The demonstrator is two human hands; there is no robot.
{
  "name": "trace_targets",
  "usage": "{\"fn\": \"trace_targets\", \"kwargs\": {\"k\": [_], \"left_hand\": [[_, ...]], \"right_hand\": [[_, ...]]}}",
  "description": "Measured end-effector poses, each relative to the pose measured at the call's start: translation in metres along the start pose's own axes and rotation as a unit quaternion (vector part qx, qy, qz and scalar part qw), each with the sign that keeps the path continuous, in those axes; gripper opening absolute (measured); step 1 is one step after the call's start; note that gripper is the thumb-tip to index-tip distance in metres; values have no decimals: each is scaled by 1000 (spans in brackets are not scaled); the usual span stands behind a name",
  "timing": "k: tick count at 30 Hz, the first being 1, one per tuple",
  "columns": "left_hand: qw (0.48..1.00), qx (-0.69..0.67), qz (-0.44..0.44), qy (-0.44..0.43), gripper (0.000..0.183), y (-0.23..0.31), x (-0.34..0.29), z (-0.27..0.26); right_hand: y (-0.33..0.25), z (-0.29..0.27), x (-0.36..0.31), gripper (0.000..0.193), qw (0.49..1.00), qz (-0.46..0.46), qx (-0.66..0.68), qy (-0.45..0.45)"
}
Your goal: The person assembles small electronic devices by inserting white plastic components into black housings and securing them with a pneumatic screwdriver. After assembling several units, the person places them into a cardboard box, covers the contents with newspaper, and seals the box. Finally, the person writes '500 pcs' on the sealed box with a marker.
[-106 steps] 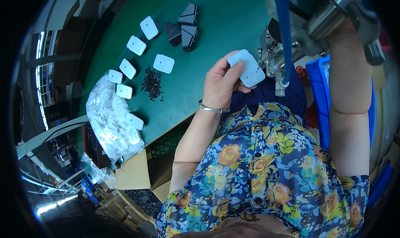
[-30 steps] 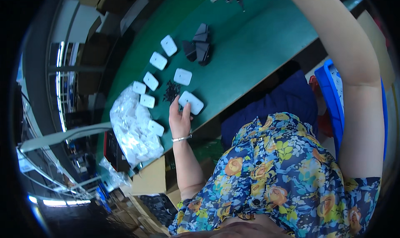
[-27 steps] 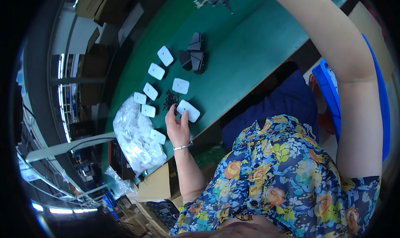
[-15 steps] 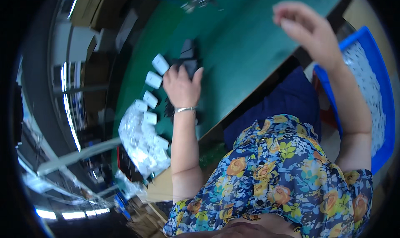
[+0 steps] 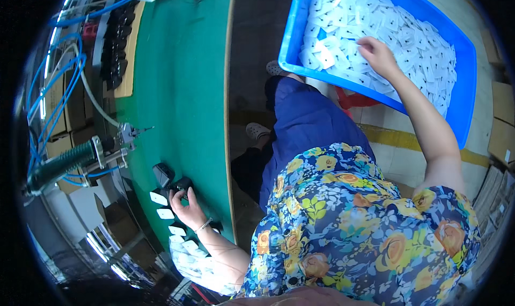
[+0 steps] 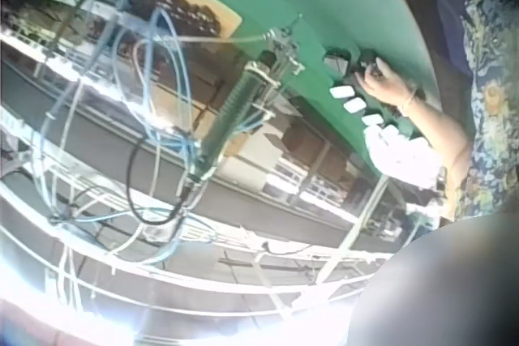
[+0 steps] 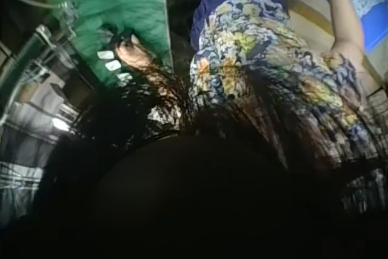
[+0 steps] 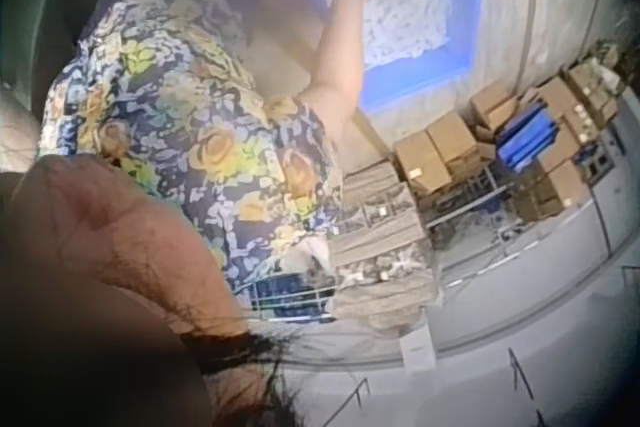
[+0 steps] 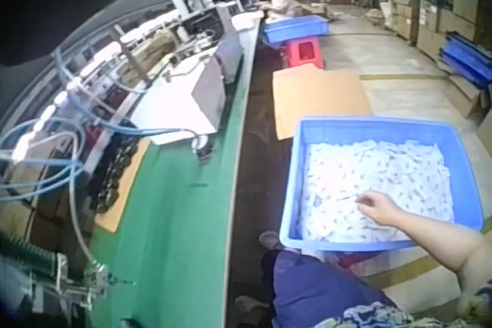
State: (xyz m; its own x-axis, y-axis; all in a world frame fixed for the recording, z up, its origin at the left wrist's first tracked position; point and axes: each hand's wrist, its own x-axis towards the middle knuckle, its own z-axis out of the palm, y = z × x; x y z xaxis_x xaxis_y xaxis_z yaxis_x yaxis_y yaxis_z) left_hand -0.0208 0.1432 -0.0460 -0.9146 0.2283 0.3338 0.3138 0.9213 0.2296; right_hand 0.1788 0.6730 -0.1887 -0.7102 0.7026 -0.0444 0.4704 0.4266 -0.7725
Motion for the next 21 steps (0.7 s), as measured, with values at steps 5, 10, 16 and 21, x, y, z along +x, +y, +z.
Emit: {"fn": "trace_targets", "kwargs": {"k": [5, 10, 16, 21], "left_hand": [[993, -62, -95, -38, 44, 9, 4, -14], [917, -323, -220, -84, 49, 27, -13, -40], [780, -561, -179, -212, 59, 92, -28, -29], [663, -654, -218, -292, 70, 118, -34, -16]], "right_hand": [[2, 67, 42, 23, 995, -37, -58, -75], [-47, 107, 51, 32, 971, 36, -169, -166], [-48, 125, 54, 29, 950, 91, -208, -213], [-43, 123, 52, 28, 970, 74, -161, -164]]}}
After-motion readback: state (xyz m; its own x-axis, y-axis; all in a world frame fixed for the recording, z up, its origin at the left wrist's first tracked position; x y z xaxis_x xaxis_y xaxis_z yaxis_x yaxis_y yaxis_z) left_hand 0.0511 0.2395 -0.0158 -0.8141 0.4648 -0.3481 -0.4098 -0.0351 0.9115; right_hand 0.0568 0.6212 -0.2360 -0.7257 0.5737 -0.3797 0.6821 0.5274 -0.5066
